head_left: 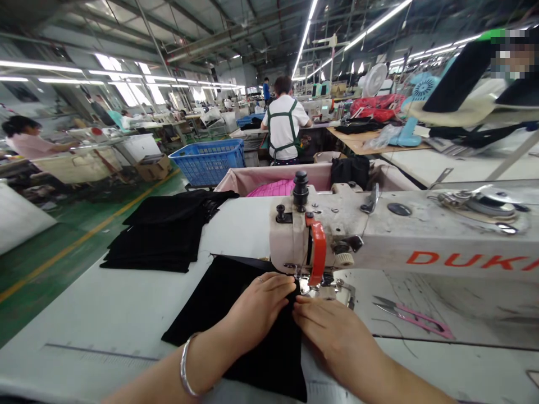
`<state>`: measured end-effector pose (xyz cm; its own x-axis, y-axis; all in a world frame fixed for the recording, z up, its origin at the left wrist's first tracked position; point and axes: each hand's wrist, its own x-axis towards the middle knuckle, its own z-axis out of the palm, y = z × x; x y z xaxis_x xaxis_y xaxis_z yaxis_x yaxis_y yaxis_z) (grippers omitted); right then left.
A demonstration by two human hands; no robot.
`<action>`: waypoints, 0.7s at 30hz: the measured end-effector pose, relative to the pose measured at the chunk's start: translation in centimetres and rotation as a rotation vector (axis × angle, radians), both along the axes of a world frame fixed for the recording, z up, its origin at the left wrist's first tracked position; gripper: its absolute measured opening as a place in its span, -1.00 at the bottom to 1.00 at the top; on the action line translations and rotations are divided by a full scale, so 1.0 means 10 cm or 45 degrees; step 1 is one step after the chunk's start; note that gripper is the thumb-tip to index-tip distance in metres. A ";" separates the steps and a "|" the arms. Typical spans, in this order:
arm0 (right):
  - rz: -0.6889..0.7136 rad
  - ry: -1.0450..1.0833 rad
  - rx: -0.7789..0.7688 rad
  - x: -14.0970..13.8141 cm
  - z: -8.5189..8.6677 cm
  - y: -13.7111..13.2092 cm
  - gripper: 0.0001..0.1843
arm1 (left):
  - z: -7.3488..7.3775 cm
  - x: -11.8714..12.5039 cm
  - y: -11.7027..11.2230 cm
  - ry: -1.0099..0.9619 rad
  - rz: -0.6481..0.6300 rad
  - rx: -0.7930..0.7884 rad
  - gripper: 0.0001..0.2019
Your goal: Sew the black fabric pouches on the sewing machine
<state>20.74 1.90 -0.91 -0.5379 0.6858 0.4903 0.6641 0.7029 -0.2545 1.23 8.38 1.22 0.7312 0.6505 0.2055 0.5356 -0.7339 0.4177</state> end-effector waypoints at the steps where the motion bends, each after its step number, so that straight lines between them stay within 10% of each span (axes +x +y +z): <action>1: -0.001 0.000 -0.007 0.00 0.00 0.00 -0.67 | 0.01 0.00 0.01 0.003 -0.007 -0.003 -0.66; 12: 0.006 0.035 -0.053 0.02 0.03 0.01 -0.70 | 0.06 -0.03 0.04 0.027 -0.002 -0.067 -0.67; 18: 0.006 0.006 0.169 -0.12 0.01 -0.31 -0.86 | 0.14 -0.21 -0.44 0.225 -0.179 -0.033 -0.01; 21: -0.014 0.207 0.154 -0.13 0.03 -0.46 -0.78 | 0.06 -0.29 -0.64 0.304 -0.093 0.219 -0.16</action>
<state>19.40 -2.71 -0.64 -0.4382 0.6219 0.6490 0.6289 0.7280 -0.2730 -1.69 1.99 1.78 0.8157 0.5649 0.1243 0.5468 -0.8232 0.1526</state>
